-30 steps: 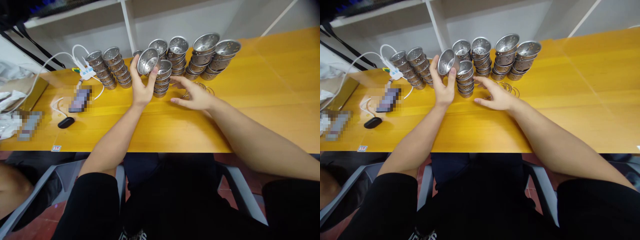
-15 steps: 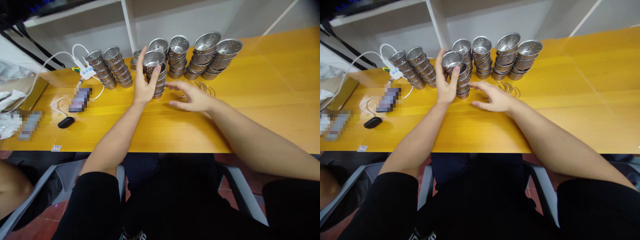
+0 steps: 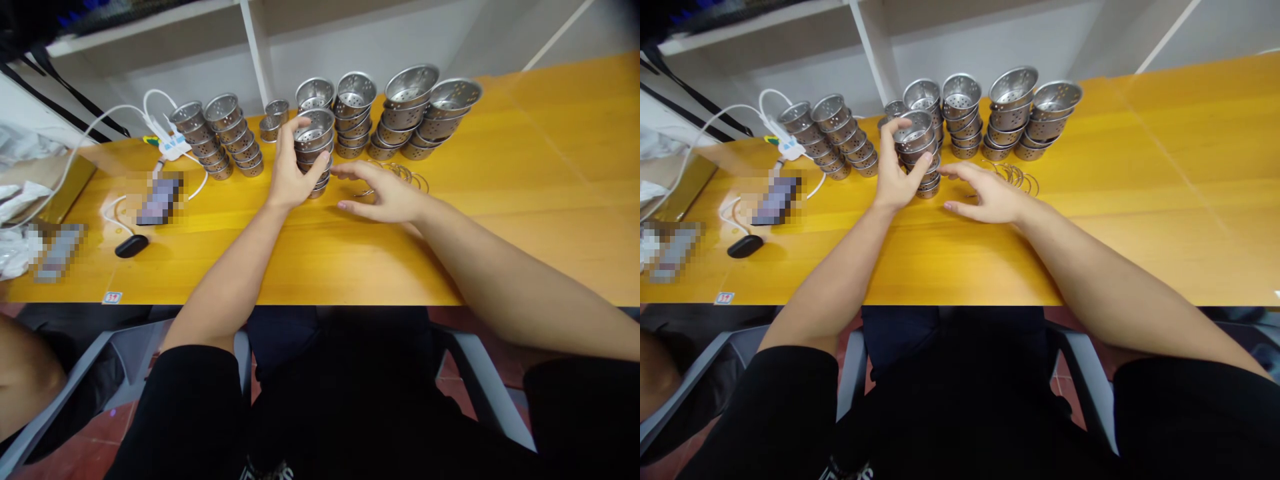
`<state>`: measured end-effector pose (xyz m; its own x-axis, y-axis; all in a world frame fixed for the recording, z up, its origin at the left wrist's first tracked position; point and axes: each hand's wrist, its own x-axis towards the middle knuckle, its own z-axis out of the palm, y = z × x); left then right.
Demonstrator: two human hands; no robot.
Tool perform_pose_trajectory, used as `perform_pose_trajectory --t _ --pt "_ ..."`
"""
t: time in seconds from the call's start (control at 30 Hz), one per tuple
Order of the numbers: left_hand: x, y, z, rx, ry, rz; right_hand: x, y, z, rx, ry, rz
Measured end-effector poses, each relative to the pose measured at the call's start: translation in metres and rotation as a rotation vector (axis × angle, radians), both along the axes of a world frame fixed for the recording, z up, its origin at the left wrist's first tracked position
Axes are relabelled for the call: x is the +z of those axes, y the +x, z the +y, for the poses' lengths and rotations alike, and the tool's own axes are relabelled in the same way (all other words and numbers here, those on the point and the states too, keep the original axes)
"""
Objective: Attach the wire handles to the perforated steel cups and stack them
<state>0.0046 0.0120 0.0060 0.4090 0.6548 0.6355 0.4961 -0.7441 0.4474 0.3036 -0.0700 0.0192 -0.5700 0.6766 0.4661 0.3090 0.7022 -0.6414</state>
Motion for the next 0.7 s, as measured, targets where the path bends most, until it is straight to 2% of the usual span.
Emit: perform_pose_trajectory --t 0.1,0.2,0.47,0.7 --pt "-0.01 0.008 0.006 0.093 0.042 -0.067 0.004 -0.001 -0.003 -0.051 0.018 0.049" --pt "-0.015 0.012 0.009 0.098 0.072 -0.091 0.009 -0.001 -0.006 -0.128 0.031 0.08" --pt "-0.011 0.011 0.005 0.083 0.031 -0.065 0.011 -0.005 -0.008 -0.127 -0.018 0.075" --pt "-0.013 0.026 -0.009 0.028 0.049 -0.018 0.015 -0.005 -0.008 -0.134 0.119 0.059"
